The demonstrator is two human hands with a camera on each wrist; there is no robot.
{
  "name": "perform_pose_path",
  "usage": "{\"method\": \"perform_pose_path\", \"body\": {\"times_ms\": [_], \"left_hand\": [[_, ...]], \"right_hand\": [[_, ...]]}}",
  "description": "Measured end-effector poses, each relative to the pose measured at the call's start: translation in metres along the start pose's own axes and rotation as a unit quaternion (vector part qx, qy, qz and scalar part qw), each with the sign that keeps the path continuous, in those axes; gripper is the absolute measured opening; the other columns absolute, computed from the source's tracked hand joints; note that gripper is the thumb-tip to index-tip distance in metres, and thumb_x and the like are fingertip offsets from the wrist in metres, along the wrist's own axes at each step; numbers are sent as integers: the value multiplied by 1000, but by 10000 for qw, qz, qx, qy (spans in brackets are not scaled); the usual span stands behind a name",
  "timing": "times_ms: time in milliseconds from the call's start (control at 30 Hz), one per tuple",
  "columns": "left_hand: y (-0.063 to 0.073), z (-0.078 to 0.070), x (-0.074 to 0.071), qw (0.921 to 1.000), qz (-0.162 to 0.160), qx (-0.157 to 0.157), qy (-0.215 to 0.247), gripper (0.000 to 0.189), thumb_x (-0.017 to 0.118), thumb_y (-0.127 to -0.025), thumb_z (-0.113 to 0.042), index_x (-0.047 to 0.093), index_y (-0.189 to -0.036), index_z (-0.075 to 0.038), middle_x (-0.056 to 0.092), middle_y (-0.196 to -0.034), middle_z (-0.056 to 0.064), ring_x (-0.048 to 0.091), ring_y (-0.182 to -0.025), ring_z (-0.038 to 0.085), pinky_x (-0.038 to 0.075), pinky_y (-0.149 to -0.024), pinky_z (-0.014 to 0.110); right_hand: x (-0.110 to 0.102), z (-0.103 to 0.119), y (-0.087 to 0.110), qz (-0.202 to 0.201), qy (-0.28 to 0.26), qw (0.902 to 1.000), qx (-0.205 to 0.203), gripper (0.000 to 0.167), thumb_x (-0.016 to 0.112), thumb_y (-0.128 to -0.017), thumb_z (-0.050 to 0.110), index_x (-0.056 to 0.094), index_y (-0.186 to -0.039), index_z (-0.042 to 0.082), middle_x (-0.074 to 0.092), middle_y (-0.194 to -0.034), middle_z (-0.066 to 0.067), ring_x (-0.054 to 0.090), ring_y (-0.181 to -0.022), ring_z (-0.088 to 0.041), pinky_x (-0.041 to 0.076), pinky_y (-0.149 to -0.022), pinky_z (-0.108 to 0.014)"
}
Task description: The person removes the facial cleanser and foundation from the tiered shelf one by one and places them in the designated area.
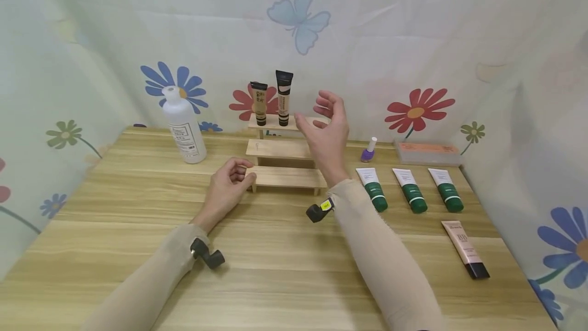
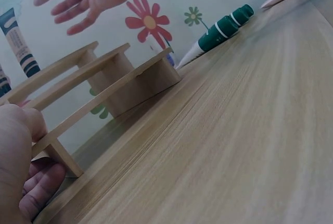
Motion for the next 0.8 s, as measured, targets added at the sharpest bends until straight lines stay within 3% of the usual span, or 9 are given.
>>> {"method": "perform_pose_path", "body": {"times_ms": [167,333,500,800], "left_hand": [[0,0,1,10000,5,11,-41,25,80,-100,-18,72,-124,-14,76,-105,7,71,-92,20,57,-78,25],[0,-1,0,9999,-7,23,-105,25,80,-101,-19,72,-124,-15,76,-105,6,71,-93,20,57,-78,25],[0,-2,0,10000,-19,49,-82,25,80,-101,-18,72,-124,-14,76,-105,7,71,-92,20,57,-78,25],[1,0,0,10000,-1,16,-53,24,80,-100,-18,72,-123,-15,75,-104,6,70,-92,20,56,-78,26]], "right_hand": [[18,-6,-8,109,-145,9997,158,61,91,-94,14,61,-147,13,64,-141,-16,65,-131,-38,60,-105,-51],[32,-10,-14,307,-168,9991,244,64,91,-95,14,58,-149,6,62,-145,-23,64,-133,-42,59,-107,-50],[42,-12,-17,402,-49,9988,286,65,90,-96,14,58,-151,4,63,-145,-22,66,-132,-38,60,-107,-47],[52,-16,-18,449,-1,9977,512,54,86,-99,11,59,-145,10,69,-135,-10,70,-123,-22,61,-103,-35]]}}
Point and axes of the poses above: each hand's wrist, its own y-axis away from the middle knuckle, its own x-axis out of the palm, z = x × y, the point moved 2 cm from there along -y, towards the middle knuckle
